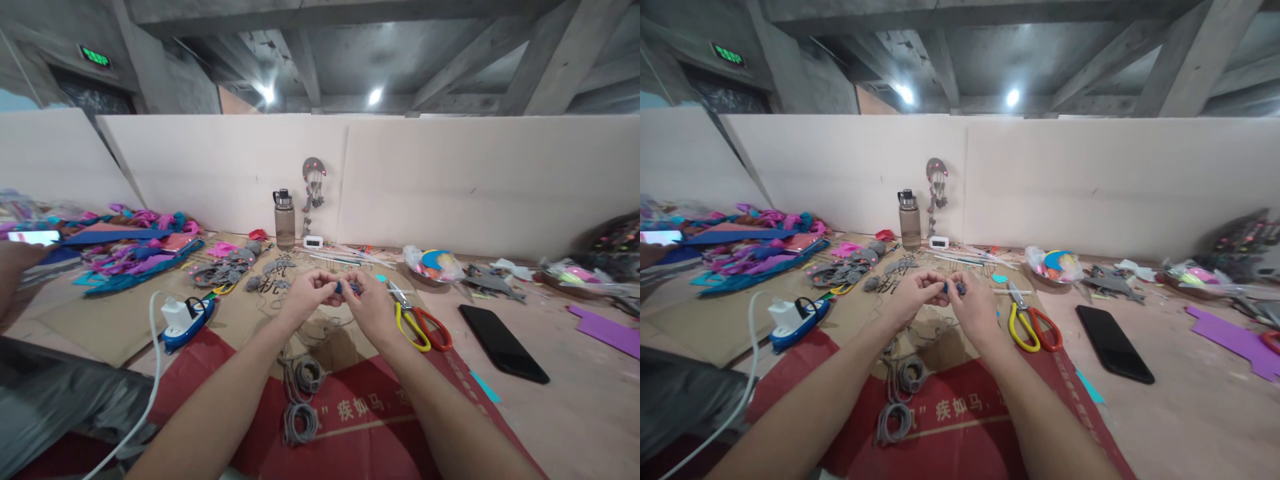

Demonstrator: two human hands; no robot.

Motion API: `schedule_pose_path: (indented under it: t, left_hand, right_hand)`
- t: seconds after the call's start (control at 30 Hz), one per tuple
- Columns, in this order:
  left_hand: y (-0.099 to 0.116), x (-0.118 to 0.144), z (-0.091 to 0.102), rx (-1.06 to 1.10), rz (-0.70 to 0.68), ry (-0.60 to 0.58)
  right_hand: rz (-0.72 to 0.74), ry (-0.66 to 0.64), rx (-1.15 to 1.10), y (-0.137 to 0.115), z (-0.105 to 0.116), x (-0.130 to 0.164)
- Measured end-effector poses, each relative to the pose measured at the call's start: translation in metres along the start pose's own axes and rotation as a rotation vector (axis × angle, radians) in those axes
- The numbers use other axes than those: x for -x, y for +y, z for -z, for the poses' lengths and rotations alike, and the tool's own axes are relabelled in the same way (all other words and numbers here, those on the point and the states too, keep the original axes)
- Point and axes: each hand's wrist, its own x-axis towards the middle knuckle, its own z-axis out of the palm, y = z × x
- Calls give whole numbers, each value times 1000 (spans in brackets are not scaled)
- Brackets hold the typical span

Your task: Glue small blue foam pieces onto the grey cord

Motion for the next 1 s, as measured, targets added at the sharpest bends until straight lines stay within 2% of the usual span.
schedule_pose_path:
  t: [0.2, 0.47, 0.63, 0.77, 1.0]
  left_hand:
    - [-6, -4, 3, 5, 20, -19]
    - [0, -2, -1, -20, -22, 137]
    - [2, -2, 0, 2, -59, 174]
    - [2, -1, -2, -28, -126, 189]
    - [1, 2, -4, -228, -236, 239]
  right_hand:
    - [89, -1, 39, 2, -2, 2]
    - [51, 26, -115, -6, -7, 7]
    - [42, 36, -170, -9, -11, 9]
    - [-40, 50, -260, -10, -14, 9]
    - [-228, 51, -446, -12, -19, 7]
